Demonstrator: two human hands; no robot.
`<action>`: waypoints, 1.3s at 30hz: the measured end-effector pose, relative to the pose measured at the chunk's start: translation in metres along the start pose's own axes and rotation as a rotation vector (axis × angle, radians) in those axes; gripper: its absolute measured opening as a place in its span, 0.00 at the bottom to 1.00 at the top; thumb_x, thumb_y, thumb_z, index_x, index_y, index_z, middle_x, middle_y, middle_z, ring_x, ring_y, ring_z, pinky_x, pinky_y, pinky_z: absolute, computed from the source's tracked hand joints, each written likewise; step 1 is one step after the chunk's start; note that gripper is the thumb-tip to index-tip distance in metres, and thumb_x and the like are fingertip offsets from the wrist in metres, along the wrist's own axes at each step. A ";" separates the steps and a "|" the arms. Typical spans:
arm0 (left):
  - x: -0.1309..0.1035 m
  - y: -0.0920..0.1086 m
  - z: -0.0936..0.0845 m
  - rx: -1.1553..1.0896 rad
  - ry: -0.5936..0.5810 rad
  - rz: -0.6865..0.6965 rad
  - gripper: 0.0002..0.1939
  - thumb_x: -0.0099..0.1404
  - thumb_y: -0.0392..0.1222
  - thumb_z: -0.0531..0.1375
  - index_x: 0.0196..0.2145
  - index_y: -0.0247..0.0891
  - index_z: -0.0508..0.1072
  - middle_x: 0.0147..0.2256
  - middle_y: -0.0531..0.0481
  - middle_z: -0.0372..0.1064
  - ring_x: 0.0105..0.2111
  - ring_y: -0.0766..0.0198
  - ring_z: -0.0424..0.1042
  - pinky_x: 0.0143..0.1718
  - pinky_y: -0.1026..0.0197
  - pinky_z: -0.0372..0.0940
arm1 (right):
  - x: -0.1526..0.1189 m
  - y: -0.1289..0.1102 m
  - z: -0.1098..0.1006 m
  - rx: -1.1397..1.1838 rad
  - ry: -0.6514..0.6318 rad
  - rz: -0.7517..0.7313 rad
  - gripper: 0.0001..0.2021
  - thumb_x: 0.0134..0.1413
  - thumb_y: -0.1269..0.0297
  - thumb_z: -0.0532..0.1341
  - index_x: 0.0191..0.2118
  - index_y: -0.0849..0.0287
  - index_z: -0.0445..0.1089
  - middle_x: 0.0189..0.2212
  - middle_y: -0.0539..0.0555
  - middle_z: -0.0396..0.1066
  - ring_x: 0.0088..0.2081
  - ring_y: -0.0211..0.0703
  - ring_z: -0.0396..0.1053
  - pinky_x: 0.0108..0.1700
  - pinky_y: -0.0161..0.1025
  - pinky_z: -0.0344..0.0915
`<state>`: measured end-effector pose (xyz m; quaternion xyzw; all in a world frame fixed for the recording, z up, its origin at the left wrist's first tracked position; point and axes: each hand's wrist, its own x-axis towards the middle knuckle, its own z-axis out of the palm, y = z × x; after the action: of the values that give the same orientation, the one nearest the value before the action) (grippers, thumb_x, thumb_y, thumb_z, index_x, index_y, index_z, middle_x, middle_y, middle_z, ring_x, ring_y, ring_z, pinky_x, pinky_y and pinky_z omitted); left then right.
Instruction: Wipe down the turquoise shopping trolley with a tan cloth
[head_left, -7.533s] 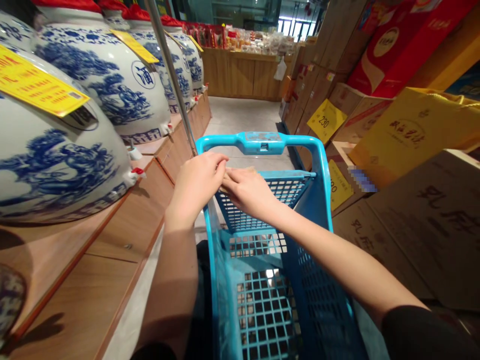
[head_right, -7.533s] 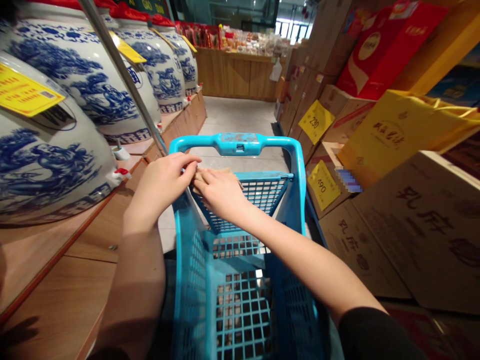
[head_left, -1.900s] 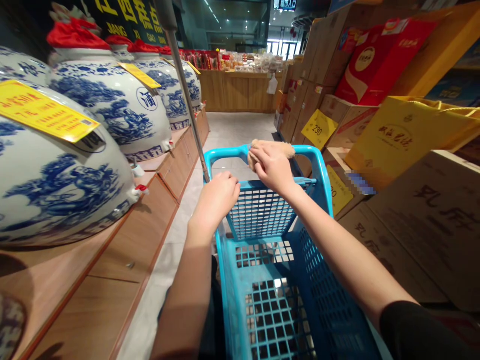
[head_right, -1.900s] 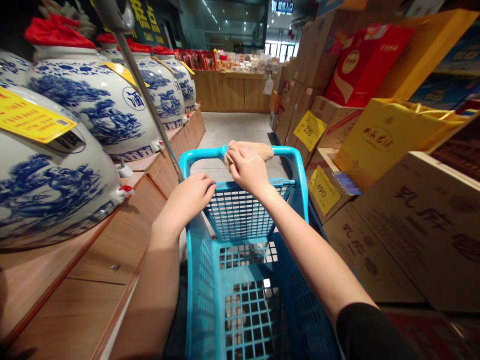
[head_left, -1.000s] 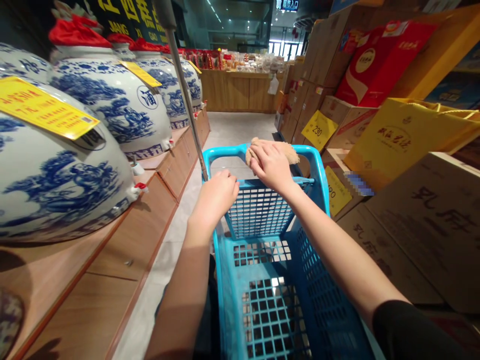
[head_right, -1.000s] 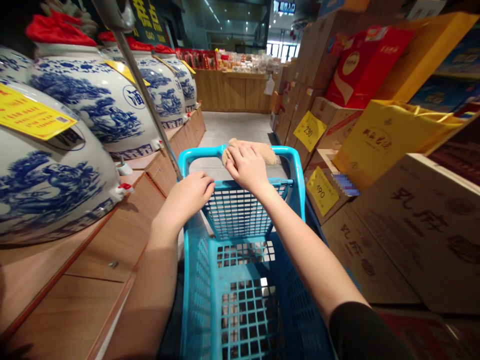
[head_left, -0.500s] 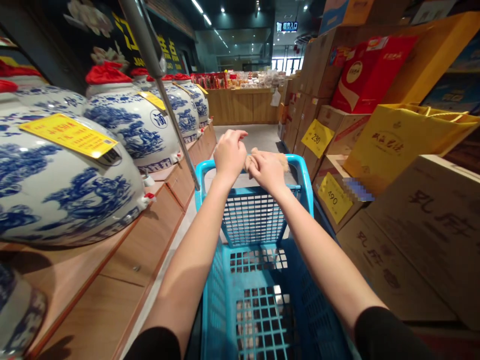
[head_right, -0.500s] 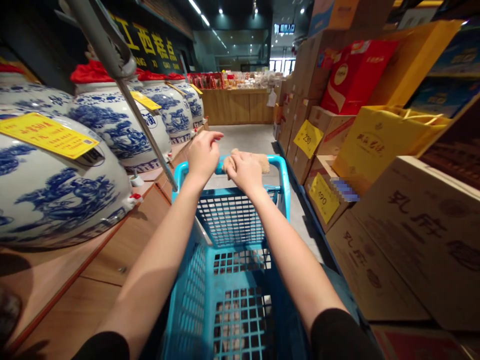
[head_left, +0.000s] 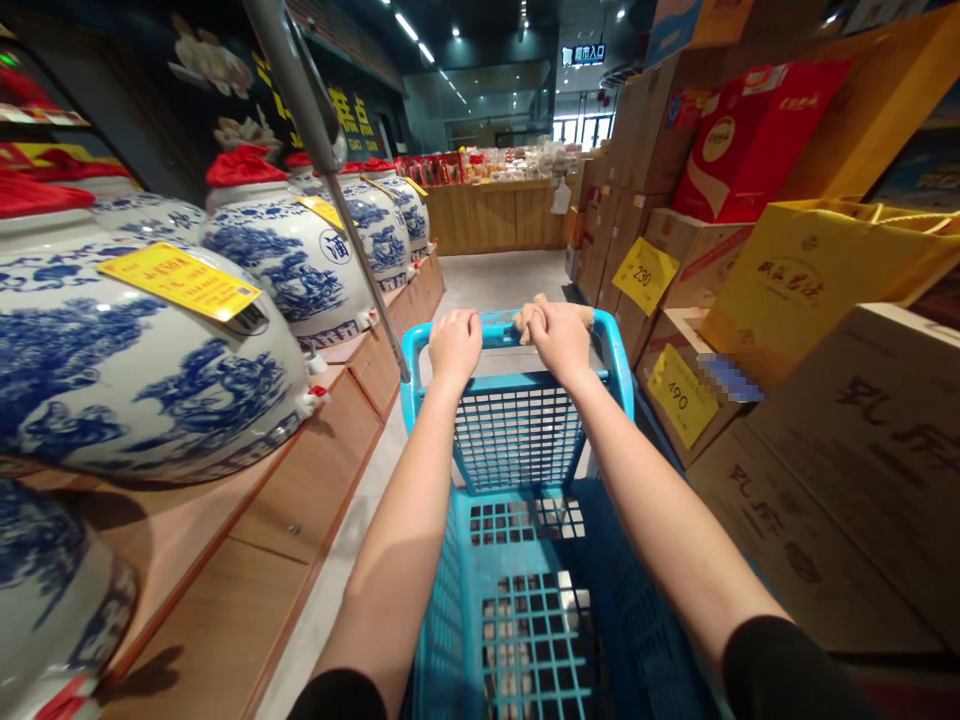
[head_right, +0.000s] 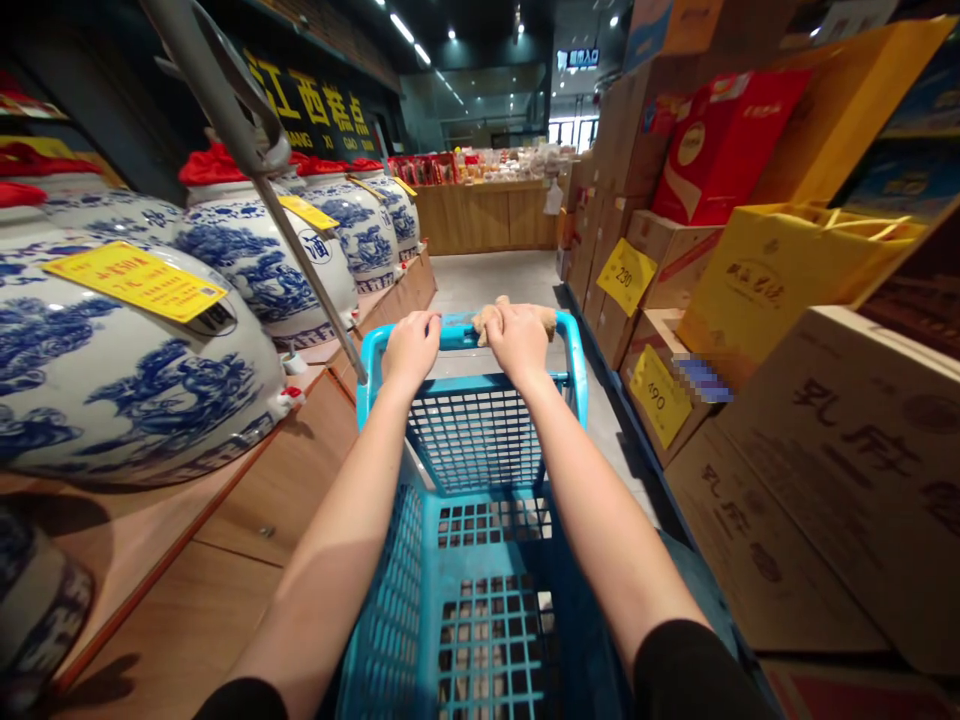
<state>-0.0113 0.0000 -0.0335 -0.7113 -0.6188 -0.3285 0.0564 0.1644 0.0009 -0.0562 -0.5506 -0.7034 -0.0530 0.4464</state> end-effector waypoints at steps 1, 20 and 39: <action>0.000 0.000 -0.001 -0.010 -0.007 0.001 0.20 0.79 0.37 0.51 0.53 0.36 0.82 0.56 0.40 0.80 0.59 0.48 0.77 0.65 0.49 0.66 | -0.002 -0.001 0.001 -0.010 0.011 0.003 0.14 0.70 0.68 0.53 0.44 0.61 0.78 0.47 0.65 0.81 0.53 0.59 0.75 0.59 0.52 0.68; -0.024 0.032 -0.005 -0.065 -0.010 0.016 0.19 0.76 0.37 0.53 0.53 0.38 0.83 0.55 0.41 0.81 0.57 0.49 0.78 0.63 0.51 0.67 | -0.035 -0.001 -0.022 -0.034 0.064 -0.036 0.16 0.71 0.52 0.59 0.50 0.58 0.75 0.52 0.66 0.77 0.57 0.62 0.71 0.63 0.56 0.67; -0.036 0.047 0.001 -0.168 -0.022 0.057 0.20 0.77 0.38 0.51 0.52 0.40 0.82 0.57 0.42 0.80 0.59 0.49 0.76 0.66 0.51 0.64 | -0.044 0.016 -0.051 -0.008 -0.009 -0.042 0.14 0.73 0.59 0.54 0.50 0.54 0.76 0.48 0.61 0.79 0.54 0.58 0.72 0.63 0.57 0.69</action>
<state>0.0315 -0.0407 -0.0387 -0.7343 -0.5693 -0.3697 -0.0010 0.2062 -0.0541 -0.0623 -0.5376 -0.7168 -0.0628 0.4396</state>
